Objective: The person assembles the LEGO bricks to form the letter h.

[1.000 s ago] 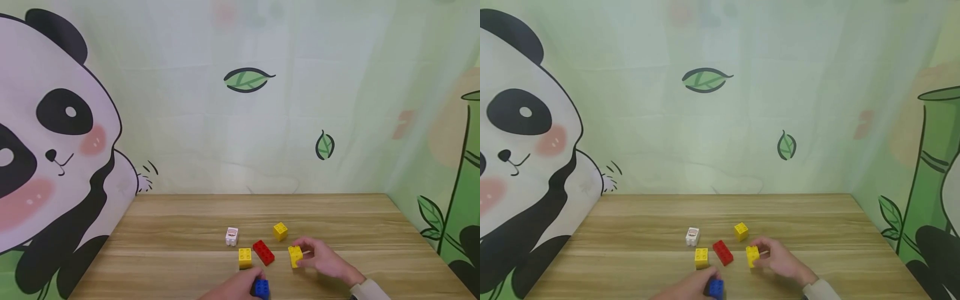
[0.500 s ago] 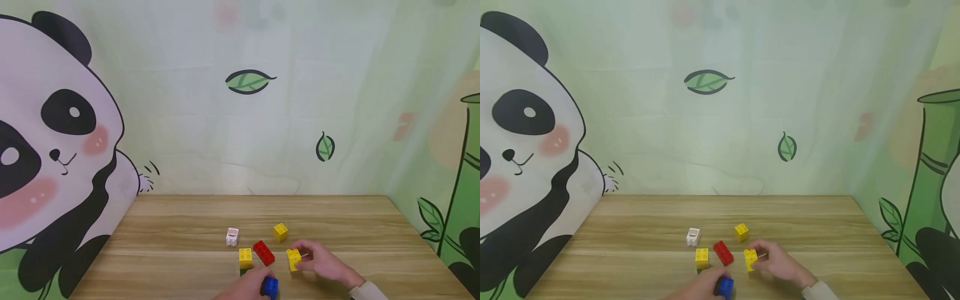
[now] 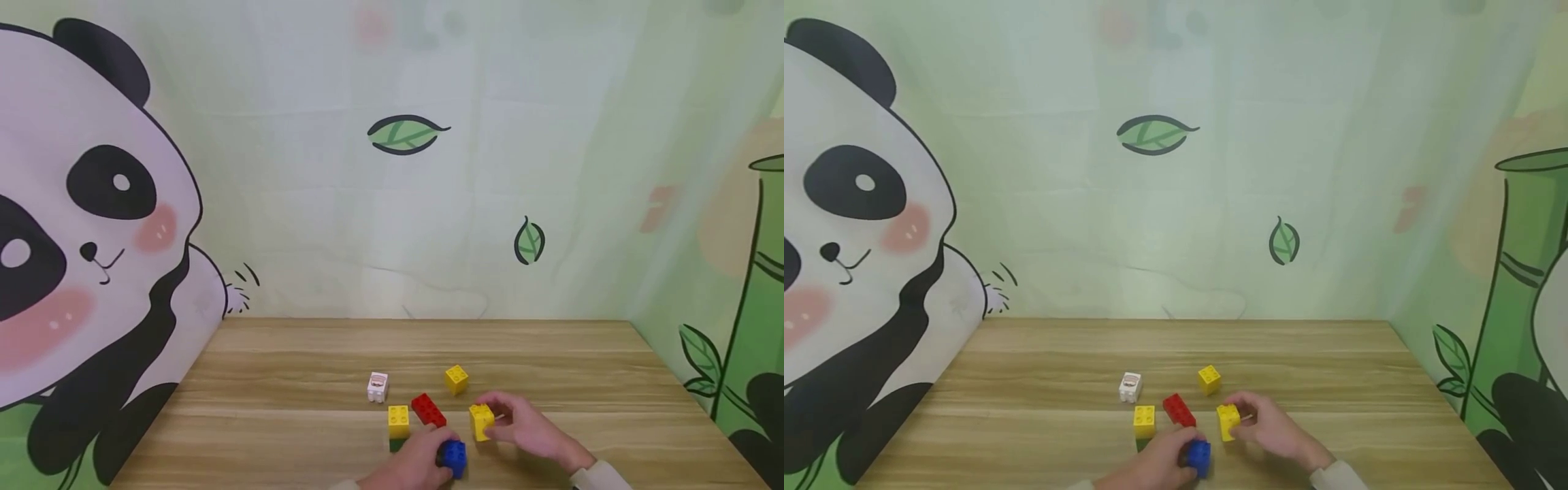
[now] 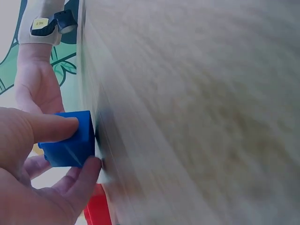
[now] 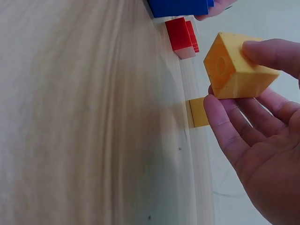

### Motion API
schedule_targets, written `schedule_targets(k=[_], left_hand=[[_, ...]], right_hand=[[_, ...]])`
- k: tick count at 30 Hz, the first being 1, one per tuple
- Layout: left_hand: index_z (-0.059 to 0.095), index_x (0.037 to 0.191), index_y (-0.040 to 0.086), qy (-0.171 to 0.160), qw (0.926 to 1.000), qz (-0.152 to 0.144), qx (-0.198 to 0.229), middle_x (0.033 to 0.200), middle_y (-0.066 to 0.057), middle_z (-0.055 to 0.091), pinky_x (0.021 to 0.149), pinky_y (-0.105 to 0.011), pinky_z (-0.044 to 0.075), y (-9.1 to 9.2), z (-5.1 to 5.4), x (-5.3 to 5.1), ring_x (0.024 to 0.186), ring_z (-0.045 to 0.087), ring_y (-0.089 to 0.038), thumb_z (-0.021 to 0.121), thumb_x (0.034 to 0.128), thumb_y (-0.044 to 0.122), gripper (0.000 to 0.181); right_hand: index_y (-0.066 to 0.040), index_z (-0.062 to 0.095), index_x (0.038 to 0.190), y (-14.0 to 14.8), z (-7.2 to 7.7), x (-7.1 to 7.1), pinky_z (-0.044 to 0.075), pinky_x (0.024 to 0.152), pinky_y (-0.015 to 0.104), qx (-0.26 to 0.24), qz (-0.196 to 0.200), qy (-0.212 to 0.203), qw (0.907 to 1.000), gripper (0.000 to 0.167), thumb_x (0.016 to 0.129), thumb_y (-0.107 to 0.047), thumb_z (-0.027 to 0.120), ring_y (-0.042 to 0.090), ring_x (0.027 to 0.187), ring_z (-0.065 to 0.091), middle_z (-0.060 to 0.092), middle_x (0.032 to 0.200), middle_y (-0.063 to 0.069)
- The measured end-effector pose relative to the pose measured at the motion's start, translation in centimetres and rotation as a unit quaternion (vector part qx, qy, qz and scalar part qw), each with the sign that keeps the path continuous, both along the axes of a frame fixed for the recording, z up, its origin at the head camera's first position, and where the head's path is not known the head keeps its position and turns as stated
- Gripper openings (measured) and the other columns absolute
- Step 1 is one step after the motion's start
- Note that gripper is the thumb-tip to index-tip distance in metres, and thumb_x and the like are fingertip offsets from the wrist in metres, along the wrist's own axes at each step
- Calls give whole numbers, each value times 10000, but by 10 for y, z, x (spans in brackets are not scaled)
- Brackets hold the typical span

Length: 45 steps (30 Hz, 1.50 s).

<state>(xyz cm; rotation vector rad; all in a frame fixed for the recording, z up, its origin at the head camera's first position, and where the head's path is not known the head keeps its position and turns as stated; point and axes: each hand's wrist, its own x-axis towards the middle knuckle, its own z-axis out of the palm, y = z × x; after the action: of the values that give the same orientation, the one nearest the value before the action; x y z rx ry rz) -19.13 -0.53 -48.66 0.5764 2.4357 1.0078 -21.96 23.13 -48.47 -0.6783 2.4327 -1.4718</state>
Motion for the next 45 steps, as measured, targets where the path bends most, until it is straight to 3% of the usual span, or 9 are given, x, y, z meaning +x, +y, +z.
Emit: schedule_targets(k=[3,8,17,22,27,33,41,45], left_hand=[[599,1112,265,180,9998,12,-15,1051,42,553,855,-451,484,3,-3,-3,929,531,-127,739,823,127,350],[586,1068,256,77,9997,155,193,1006,74,559,860,-428,486,5,-6,-6,920,533,-117,739,825,129,314],[565,1027,224,50,9977,441,521,1004,82,588,836,-398,500,12,-12,-9,893,555,-102,767,784,80,347],[567,1043,183,113,9967,565,580,1017,49,590,844,-417,499,15,-15,-12,901,559,-125,776,777,79,354],[577,1049,132,231,9953,512,788,963,47,572,797,-353,503,17,-16,-14,830,535,-118,763,775,31,346],[579,1060,109,253,9946,561,839,973,40,579,795,-343,499,19,-17,-16,822,526,-116,731,771,-12,348],[578,1006,75,797,9896,630,1018,831,30,548,620,-242,431,20,-17,-11,704,494,-106,740,742,-31,328],[587,984,86,837,9883,643,1105,809,46,547,606,-230,422,21,-19,-11,687,482,-88,755,758,4,293]], right_hand=[[-6,568,1209,1,-2,-1,491,820,264,77,-31,29,10000,446,828,-172,730,275,1014,554,603,1141,92],[-90,604,1173,4,-4,-3,495,813,272,57,-49,-57,10000,405,819,-225,746,253,998,561,613,1111,48],[15,561,1224,9,-5,1,503,836,282,-216,90,222,9995,434,828,-80,711,273,1033,576,601,1166,125],[-31,581,1211,10,-4,3,500,846,293,-200,107,6,9997,407,841,-129,717,251,1031,581,610,1151,94],[-82,602,1186,9,-4,3,499,852,307,-210,155,-10,9997,378,842,-179,724,283,1028,580,615,1139,77],[-44,580,1210,6,-1,3,496,857,296,-293,67,23,9995,405,857,-195,709,308,1029,583,618,1144,98],[4,564,1189,1,4,5,501,859,364,-486,15,5,9988,424,833,-152,733,280,1013,601,616,1136,138],[11,569,1189,0,5,6,505,852,345,-539,22,-34,9985,413,836,-135,728,289,1017,600,617,1139,139]])
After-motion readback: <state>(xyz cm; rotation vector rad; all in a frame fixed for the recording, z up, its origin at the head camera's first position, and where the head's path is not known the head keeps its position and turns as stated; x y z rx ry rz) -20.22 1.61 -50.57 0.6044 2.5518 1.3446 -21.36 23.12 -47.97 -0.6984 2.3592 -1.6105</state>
